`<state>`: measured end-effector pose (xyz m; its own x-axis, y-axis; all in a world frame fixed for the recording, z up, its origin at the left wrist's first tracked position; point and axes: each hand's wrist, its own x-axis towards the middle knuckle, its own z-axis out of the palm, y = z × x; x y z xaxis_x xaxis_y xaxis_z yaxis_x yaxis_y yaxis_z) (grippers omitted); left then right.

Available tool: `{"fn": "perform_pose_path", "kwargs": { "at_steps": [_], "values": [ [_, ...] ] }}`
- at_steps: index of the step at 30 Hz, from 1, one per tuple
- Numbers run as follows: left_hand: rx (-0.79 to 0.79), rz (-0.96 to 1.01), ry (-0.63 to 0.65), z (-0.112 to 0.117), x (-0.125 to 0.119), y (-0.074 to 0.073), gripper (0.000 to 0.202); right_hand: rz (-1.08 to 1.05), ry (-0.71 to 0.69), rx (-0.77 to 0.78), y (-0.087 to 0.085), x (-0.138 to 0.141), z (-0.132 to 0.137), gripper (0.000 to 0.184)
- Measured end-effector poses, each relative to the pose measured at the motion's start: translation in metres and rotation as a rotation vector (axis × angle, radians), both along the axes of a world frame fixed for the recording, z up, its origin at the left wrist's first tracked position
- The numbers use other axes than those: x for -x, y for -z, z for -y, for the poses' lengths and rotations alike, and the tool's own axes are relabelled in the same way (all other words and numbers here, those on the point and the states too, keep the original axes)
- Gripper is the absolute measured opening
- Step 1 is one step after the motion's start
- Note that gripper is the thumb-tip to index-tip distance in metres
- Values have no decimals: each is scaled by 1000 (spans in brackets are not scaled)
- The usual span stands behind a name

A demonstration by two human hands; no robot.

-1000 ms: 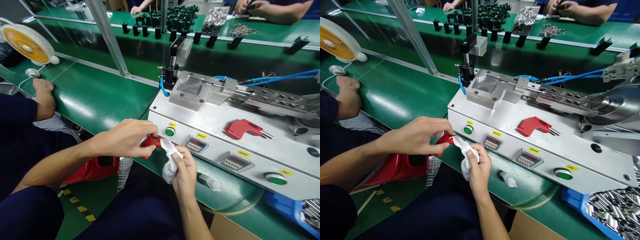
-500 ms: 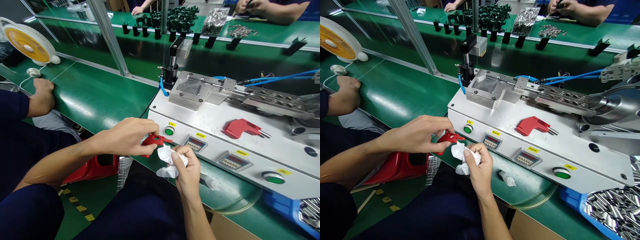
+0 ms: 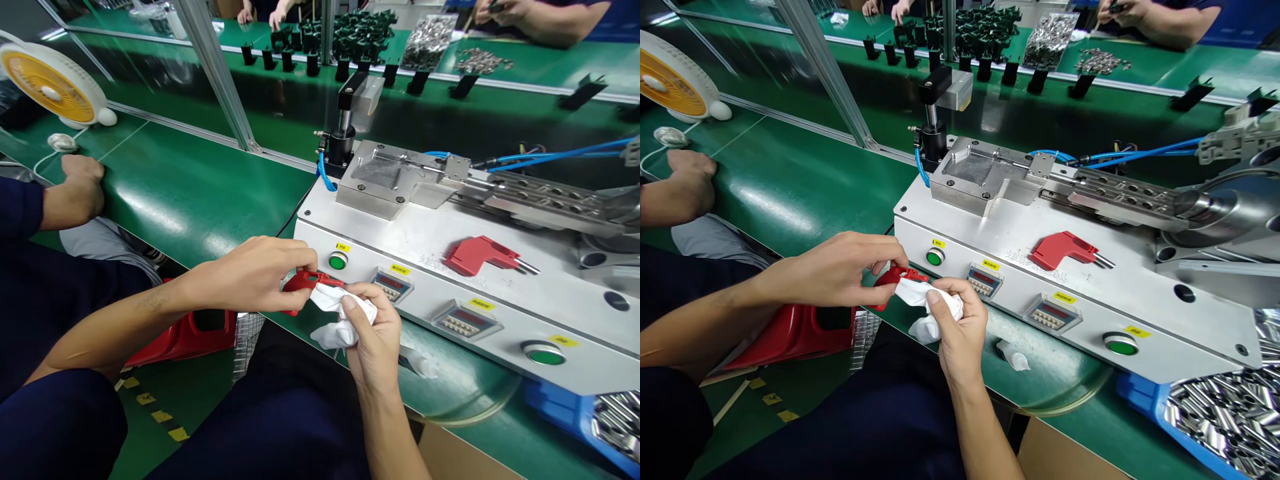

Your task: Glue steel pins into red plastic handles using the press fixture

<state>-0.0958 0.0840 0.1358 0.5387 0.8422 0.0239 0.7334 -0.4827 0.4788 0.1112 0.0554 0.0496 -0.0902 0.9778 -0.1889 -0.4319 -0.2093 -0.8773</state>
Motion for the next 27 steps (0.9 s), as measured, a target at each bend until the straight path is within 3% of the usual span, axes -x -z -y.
{"fn": "perform_pose_path", "kwargs": {
  "at_steps": [27],
  "values": [
    [9,-25,-4,1,-1,2,9,14,17,44,-2,4,-4,33]
  ]
}}
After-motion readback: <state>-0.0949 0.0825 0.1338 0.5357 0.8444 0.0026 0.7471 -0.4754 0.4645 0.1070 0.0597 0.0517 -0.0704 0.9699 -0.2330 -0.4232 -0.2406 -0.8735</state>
